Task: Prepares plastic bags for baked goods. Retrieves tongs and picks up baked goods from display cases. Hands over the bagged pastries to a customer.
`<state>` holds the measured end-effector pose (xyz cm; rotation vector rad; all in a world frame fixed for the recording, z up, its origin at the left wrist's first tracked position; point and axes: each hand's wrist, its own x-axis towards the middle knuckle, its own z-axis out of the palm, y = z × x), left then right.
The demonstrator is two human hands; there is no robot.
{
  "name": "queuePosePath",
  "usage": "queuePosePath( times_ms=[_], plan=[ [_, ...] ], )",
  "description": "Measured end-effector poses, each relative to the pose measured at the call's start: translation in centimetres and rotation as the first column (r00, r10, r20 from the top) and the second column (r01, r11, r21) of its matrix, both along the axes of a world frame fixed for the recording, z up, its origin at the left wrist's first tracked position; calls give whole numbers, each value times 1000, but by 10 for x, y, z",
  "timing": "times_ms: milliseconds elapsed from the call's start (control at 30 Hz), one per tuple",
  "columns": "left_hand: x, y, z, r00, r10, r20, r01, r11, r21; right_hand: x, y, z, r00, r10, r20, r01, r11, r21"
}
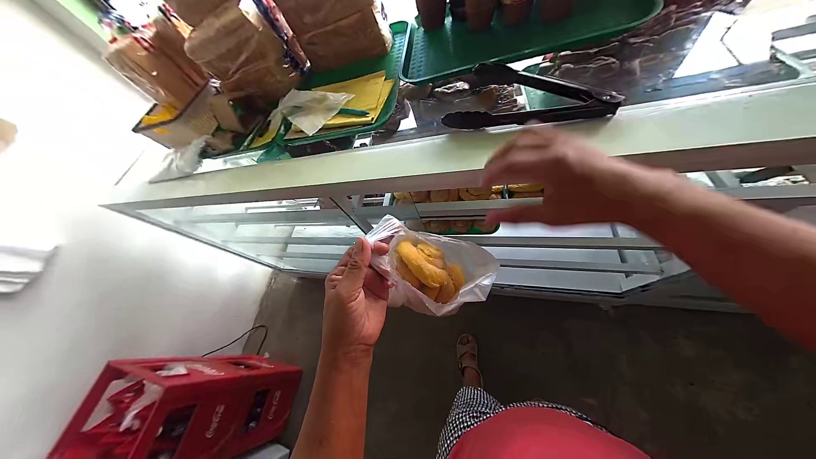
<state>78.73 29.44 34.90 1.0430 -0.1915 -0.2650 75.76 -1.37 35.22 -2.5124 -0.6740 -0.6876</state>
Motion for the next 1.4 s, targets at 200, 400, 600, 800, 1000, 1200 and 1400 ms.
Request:
queuePosePath(
  times_ms=[200,400,600,800,1000,1200,1400],
  plan=[
    [16,-2,13,994,2,-113,32,952,303,-55,29,-80,968,103,-230,-167,946,-279],
    [36,-30,-2,884,-437,164,-46,269,962,-118,44,-15,944,166,-287,-224,957,-183],
    [-71,-124,9,898,-435,69,372,833,410,-121,48,-8,950,100,296,-94,995,-32],
    [-114,-157,-12,755,-612,234,599,790,135,-167,-7,-16,994,-25,-109,87,781,618],
    [-135,-187,19,415,-616,669,333,787,519,-205,-48,2,900,310,-308,118,506,855],
    [-102,-265,94,-258,-388,885,-337,894,294,-179,-109,97,912,181,-368,287,358,888],
    [-55,-342,174,95,-489,867,-298,817,493,-135,-176,163,974,66,-216,151,520,841]
  ],
)
